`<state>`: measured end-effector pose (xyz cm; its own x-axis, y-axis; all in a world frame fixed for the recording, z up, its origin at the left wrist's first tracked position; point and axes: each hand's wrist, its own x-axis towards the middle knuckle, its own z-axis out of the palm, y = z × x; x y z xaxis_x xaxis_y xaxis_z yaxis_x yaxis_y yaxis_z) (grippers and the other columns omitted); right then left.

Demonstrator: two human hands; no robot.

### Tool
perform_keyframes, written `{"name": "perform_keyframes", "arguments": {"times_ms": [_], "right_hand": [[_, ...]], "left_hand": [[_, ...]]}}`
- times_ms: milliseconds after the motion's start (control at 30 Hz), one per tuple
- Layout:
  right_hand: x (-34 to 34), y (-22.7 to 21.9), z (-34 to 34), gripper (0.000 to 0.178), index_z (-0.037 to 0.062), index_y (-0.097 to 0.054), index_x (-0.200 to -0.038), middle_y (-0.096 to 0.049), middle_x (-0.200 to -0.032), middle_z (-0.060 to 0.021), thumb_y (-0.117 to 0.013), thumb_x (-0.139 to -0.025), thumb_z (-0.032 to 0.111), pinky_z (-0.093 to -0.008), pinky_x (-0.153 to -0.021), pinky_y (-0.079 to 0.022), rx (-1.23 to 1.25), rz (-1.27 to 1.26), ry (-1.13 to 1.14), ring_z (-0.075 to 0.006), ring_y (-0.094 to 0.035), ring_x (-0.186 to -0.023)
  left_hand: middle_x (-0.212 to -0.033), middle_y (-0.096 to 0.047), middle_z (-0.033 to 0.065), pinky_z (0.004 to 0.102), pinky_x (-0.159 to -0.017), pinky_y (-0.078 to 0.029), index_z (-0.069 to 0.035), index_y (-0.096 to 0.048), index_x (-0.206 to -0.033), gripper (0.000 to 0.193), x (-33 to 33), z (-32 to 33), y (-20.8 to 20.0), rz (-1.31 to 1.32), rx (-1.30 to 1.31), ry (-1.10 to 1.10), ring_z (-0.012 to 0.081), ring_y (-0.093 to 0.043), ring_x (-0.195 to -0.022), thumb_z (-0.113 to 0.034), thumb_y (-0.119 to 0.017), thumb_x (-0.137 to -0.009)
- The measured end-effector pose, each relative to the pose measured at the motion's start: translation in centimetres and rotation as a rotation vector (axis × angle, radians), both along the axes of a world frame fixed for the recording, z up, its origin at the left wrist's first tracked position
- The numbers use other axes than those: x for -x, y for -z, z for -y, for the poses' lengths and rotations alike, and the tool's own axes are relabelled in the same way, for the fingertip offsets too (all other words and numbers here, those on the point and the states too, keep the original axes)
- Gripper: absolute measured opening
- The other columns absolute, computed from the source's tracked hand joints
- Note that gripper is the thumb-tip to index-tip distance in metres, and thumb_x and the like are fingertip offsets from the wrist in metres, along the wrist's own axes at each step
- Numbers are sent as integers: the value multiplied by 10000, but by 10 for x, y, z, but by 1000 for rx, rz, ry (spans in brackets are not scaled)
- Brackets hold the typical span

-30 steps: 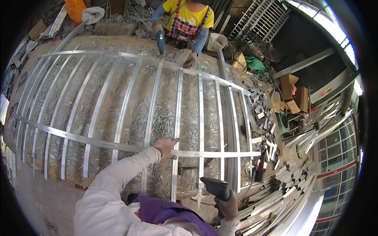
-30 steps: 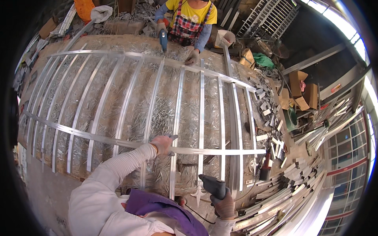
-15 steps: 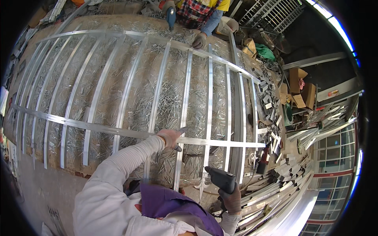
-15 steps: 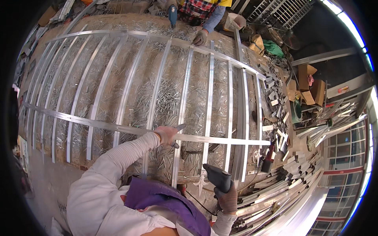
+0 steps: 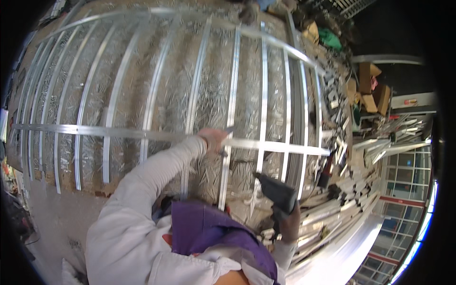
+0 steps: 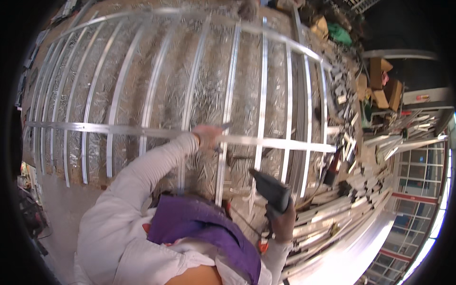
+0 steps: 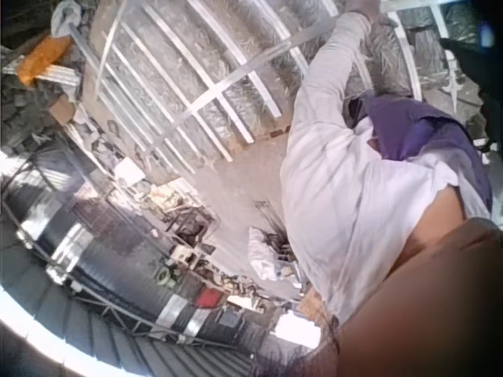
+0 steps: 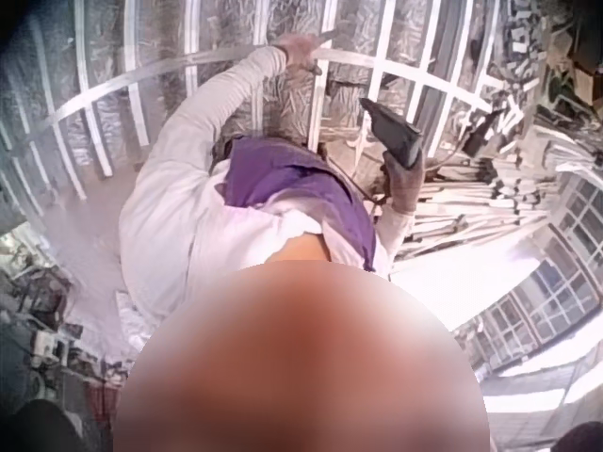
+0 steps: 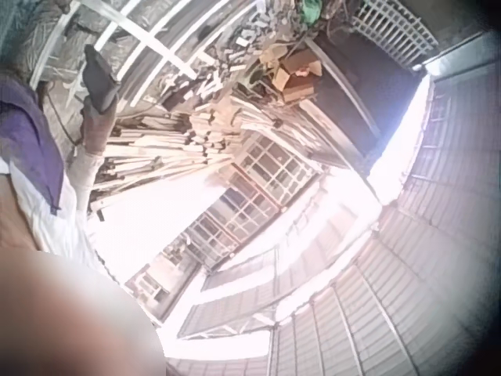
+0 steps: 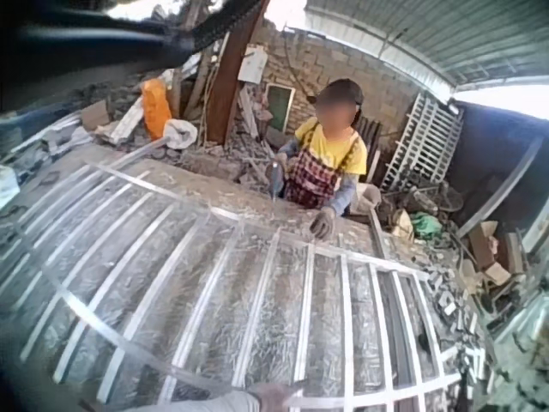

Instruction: The person uses a power drill to fasten metal bars onto a metal frame structure. They position the bars and drive screws at multiple points along the frame. A second person is visible in the background working on a similar structure.

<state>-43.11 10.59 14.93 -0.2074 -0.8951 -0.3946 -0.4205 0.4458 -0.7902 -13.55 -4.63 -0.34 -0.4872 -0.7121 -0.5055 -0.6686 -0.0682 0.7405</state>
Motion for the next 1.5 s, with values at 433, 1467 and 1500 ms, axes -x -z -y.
{"name": "perform_keyframes", "arguments": {"times_ms": [433, 1467, 1500], "right_hand": [[-66, 1, 62, 443, 12, -539, -1146, -637, -884, -55, -727, -752, 84, -255, -565, -524, -60, 136, -103, -110, -614, -681], [-124, -35, 139, 558, 78, -453, -1278, -677, -947, -219, -690, -773, 110, -431, -706, -549, -11, -601, -909, -406, -667, -897], [-124, -36, 139, 565, 81, -452, -1280, -678, -945, -217, -691, -770, 110, -431, -705, -550, 0, -601, -930, -406, -668, -893]], "left_hand": [[-1146, -627, 236, 475, -838, -506, -208, -39, -1529, 1196, -4, 12, 6, 133, 41, 70, 389, -617, -1047, -426, -841, -669], [-1045, -663, 213, 469, -713, -556, -224, -125, -1530, 900, -7, 2, 8, 86, 171, 21, 359, -671, -883, -197, -691, -830], [-1037, -666, 211, 471, -709, -557, -222, -127, -1529, 887, -8, 1, 8, 73, 172, 17, 360, -672, -878, -183, -679, -837]]}}
